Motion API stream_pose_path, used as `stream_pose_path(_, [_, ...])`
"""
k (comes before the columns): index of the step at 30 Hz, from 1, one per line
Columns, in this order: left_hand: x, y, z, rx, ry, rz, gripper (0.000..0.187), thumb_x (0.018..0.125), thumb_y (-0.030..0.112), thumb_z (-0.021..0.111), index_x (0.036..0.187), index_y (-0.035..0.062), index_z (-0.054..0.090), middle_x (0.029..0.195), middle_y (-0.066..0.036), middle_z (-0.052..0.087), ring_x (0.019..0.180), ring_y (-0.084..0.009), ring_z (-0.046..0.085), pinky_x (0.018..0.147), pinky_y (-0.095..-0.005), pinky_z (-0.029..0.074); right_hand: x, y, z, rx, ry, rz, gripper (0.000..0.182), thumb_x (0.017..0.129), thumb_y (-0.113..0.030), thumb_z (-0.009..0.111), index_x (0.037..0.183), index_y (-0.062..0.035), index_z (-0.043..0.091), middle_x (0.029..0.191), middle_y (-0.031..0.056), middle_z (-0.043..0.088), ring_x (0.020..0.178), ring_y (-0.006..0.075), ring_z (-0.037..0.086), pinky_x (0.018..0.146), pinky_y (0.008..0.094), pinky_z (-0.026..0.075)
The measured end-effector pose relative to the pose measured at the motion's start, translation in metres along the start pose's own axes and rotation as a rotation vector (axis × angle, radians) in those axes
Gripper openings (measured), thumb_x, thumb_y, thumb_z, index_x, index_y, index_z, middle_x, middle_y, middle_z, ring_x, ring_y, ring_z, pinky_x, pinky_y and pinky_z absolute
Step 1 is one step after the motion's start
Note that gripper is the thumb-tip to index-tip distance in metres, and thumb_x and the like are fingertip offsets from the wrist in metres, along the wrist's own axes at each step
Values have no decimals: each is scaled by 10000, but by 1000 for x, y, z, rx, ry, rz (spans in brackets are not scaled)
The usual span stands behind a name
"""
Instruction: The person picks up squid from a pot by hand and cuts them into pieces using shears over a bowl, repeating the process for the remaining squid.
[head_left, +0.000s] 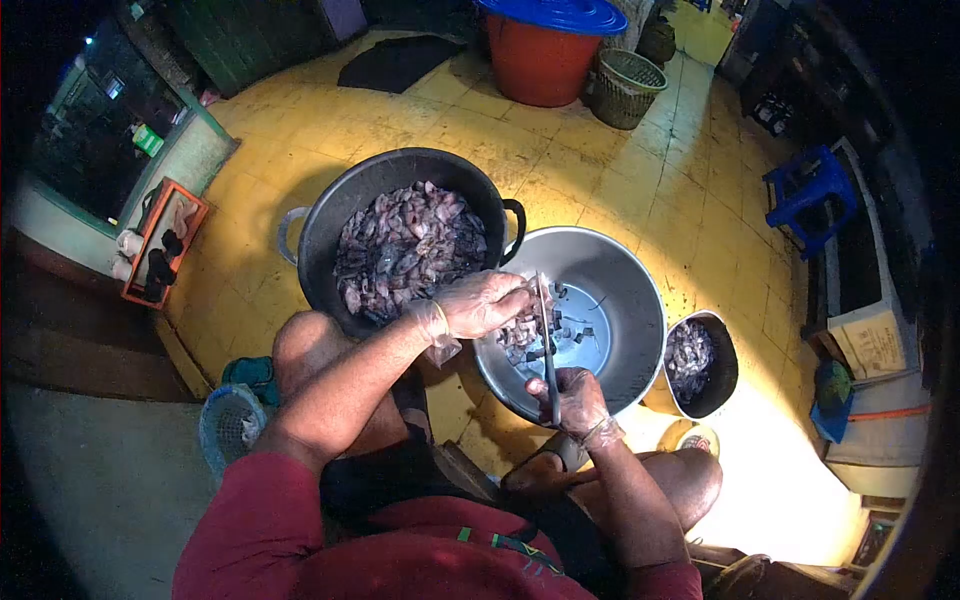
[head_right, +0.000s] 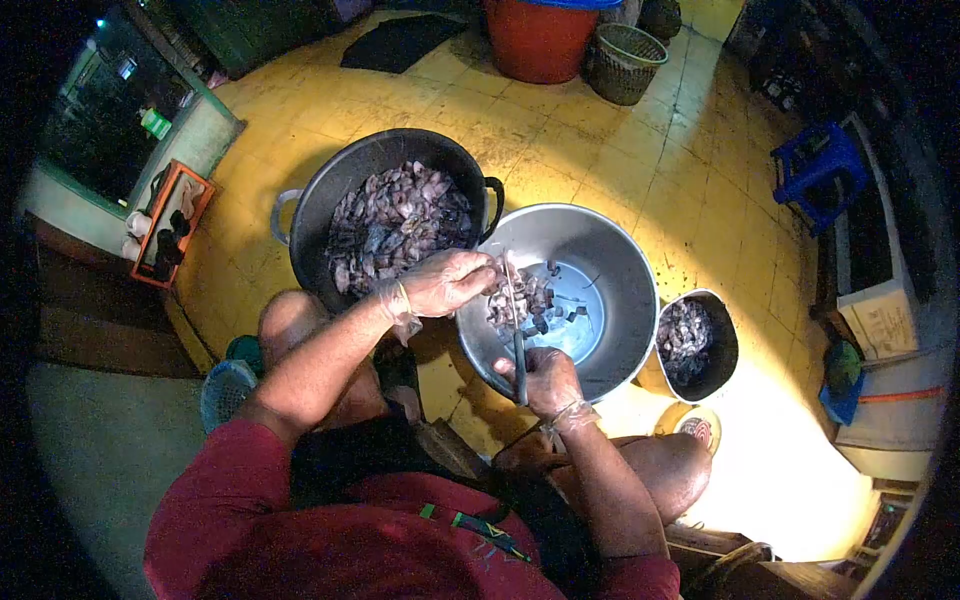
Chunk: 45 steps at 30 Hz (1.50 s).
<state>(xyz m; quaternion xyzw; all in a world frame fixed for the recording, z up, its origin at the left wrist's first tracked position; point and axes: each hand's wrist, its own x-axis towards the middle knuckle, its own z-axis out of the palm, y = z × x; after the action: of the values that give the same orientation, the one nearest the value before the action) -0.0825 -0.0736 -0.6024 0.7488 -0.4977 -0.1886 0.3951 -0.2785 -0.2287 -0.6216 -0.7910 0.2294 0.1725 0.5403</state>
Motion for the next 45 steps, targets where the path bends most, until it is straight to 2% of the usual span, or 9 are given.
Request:
stream_pose_path(7, [-2, 16, -5, -83, -289, -97, 281, 935, 258, 505, 1115, 67, 608, 864, -146, 657, 782, -223, 622, 739, -364, 480, 3, 7, 5, 77, -49, -40, 555, 767, -507, 743, 865, 37, 689, 684, 144, 659, 643, 192, 606, 644, 376, 489])
stream_pose_path(9, [-2, 13, -8, -165, -260, -34, 287, 932, 247, 496, 1125, 66, 606, 824, -107, 654, 707, -184, 610, 684, -345, 488, -2, 3, 4, 43, -27, -14, 457, 796, -421, 756, 731, 11, 621, 596, 50, 587, 520, 128, 566, 493, 276, 459])
stream_pose_path(13, [-3, 21, -21, -234, -407, -303, 278, 945, 258, 469, 1086, 64, 610, 733, -44, 585, 487, -130, 544, 483, -290, 467, -6, -9, -1, -45, -63, 52, 580, 771, -533, 731, 825, 43, 687, 644, 122, 638, 595, 149, 565, 588, 353, 476])
stream_pose_path(19, [-3, 27, -10, -135, -602, -274, 314, 966, 322, 470, 991, 34, 593, 777, -75, 598, 490, -158, 565, 495, -318, 490, 2, 5, 8, 55, -39, -38, 443, 768, -396, 791, 790, 33, 684, 593, 61, 607, 560, 102, 522, 536, 319, 453])
stream_pose_path(34, [-3, 9, -9, -116, -350, -106, 288, 1010, 277, 439, 1027, 43, 606, 790, -31, 609, 670, -127, 550, 621, -324, 472, -3, -2, 6, 83, -71, -157, 546, 810, -527, 699, 768, 9, 603, 621, 52, 585, 552, 126, 553, 510, 293, 441])
stream_pose_path(36, [-3, -10, 1, -99, -326, -51, 275, 1007, 263, 444, 1021, 44, 608, 784, -31, 612, 674, -128, 554, 627, -327, 473, -6, -6, 5, -8, -73, -66, 627, 795, -584, 668, 982, 14, 686, 771, 167, 685, 714, 220, 642, 695, 383, 494])
stream_pose_path(39, [-2, -19, 4, -196, -200, 29, 281, 1004, 289, 463, 1037, 50, 608, 745, -29, 595, 651, -115, 555, 592, -318, 469, -4, -4, 8, -101, -16, -5, 530, 802, -501, 710, 969, 2, 700, 746, 155, 686, 691, 200, 632, 681, 377, 495])
stream_pose_path(43, [1, 11, -4, -255, -257, -422, 226, 976, 256, 550, 998, 32, 574, 785, -27, 579, 689, -65, 561, 547, -264, 477, -8, -13, 10, -47, 55, -7, 466, 806, -434, 734, 948, 9, 710, 724, 148, 681, 676, 166, 618, 661, 360, 495])
stream_pose_path(45, [-3, 4, 17, -718, 144, -184, 132, 947, 144, 588, 1010, 35, 546, 855, -27, 597, 711, -83, 585, 558, -249, 507, -6, -6, 13, 78, 78, 54, 458, 807, -421, 738, 926, 21, 711, 707, 149, 673, 667, 141, 606, 647, 346, 493])
